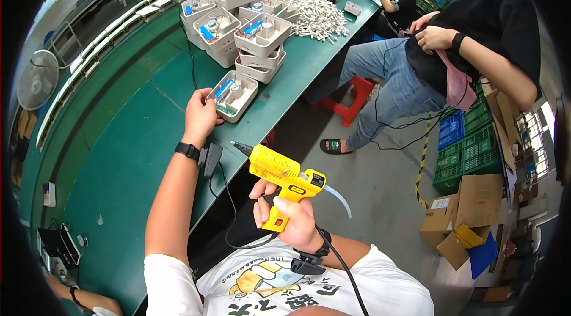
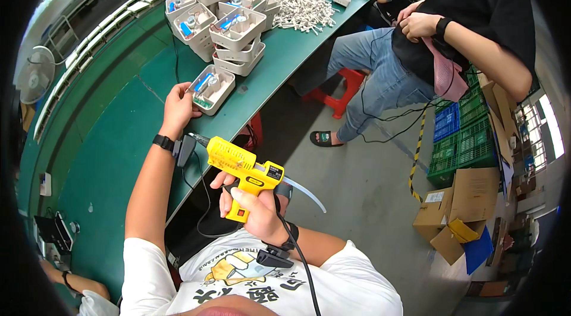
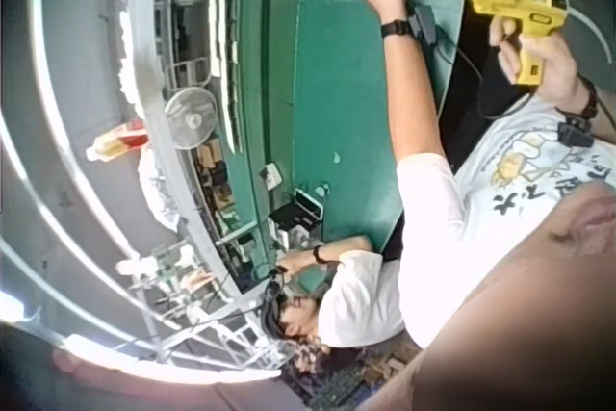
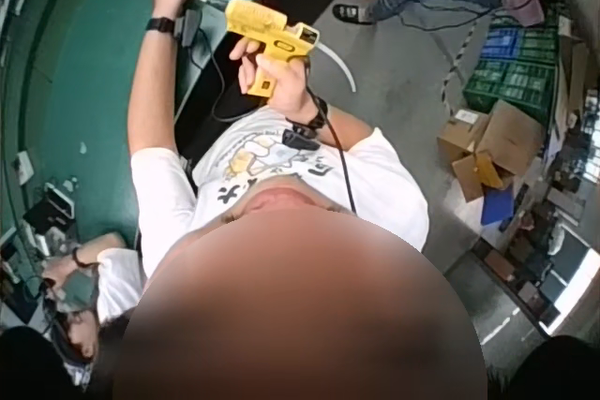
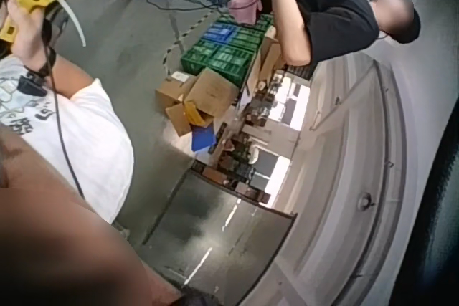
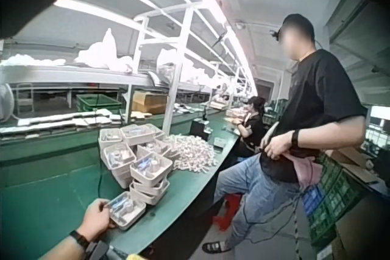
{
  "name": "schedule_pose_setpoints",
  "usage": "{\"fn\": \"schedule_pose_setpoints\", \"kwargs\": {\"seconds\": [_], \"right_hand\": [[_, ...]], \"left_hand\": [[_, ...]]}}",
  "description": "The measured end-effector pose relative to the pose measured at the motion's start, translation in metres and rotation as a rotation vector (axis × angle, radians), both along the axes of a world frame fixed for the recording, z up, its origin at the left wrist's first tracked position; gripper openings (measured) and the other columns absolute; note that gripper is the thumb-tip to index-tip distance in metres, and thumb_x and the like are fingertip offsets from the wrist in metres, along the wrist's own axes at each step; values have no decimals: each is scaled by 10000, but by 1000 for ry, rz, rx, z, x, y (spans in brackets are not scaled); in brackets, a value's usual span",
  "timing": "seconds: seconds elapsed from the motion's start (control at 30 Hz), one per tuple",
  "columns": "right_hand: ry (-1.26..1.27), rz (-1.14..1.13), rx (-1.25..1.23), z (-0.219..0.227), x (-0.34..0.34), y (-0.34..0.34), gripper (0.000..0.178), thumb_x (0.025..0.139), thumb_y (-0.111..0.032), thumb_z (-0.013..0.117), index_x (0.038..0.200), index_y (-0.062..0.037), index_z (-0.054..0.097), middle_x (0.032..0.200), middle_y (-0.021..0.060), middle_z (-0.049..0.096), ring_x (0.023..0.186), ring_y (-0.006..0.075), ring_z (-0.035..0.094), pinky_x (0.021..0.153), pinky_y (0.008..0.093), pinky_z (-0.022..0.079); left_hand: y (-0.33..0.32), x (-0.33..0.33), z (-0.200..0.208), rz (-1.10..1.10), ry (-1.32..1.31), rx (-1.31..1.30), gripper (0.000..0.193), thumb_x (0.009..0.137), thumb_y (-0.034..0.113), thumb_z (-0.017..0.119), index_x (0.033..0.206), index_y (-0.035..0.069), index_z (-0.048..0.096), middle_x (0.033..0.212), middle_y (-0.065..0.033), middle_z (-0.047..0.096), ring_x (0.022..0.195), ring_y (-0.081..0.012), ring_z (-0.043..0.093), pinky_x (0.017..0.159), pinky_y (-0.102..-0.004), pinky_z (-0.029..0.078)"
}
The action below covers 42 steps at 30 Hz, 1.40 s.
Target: Applying glue to plastic housings and inserting components on an assembly line.
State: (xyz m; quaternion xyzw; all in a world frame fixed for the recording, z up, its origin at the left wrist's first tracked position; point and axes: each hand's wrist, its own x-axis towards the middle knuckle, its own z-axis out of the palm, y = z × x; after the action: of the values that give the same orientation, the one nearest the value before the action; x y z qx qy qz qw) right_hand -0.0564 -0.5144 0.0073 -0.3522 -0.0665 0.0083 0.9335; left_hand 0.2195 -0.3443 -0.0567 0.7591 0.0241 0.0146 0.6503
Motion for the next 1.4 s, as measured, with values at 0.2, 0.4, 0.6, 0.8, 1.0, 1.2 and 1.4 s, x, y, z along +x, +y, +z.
{"fn": "schedule_pose_setpoints", "kwargs": {"seconds": [0.2,0.4,0.6,0.8,1.0,1.2,1.4], "right_hand": [[-8,-7,-10,-5,5,-6,281,970,-171,580,1201,-14,552,1215,248,613,751,196,620,686,386,578],[14,-37,-23,-9,8,-11,286,969,-178,577,1202,-14,548,1206,244,618,740,191,617,672,387,576],[5,-77,-26,-7,14,-21,275,971,-177,566,1192,-13,552,1194,244,620,744,190,621,663,386,581],[83,-368,-192,-2,50,-33,243,986,-166,568,1180,-21,574,1163,179,643,766,189,637,670,398,598],[158,-496,-204,-25,75,-39,201,1001,-148,580,1163,-32,611,1134,116,659,808,184,662,704,404,608],[174,-465,-144,-28,99,-34,186,1013,-143,616,1166,-37,632,1136,102,664,894,195,692,847,402,604],[133,-642,-70,-12,144,-50,187,1027,-133,621,1191,-44,636,1165,93,683,1047,205,691,946,418,590]], "left_hand": [[-7,9,10,-24,86,-8,347,1073,96,475,1396,9,569,1109,-116,711,712,-166,714,605,-323,636],[-13,14,13,-32,133,-49,346,1080,113,467,1400,34,569,1081,-86,716,734,-152,717,639,-319,640],[-15,18,12,-26,124,-24,335,1087,160,512,1388,30,580,1092,-85,715,736,-146,714,614,-302,621],[-18,4,19,53,68,147,360,1078,179,536,1370,-24,587,1174,-172,696,871,-259,736,748,-394,638],[-23,-87,54,51,-477,530,494,968,214,704,1362,-27,531,1344,-221,566,1299,-402,504,1121,-497,399],[-35,-92,54,-27,-480,677,824,862,209,797,1512,-47,362,1489,-265,437,1393,-438,426,1193,-497,354],[-49,-48,6,106,-411,613,1032,793,234,845,1569,-92,247,1546,-297,351,1454,-468,349,1235,-496,321]]}}
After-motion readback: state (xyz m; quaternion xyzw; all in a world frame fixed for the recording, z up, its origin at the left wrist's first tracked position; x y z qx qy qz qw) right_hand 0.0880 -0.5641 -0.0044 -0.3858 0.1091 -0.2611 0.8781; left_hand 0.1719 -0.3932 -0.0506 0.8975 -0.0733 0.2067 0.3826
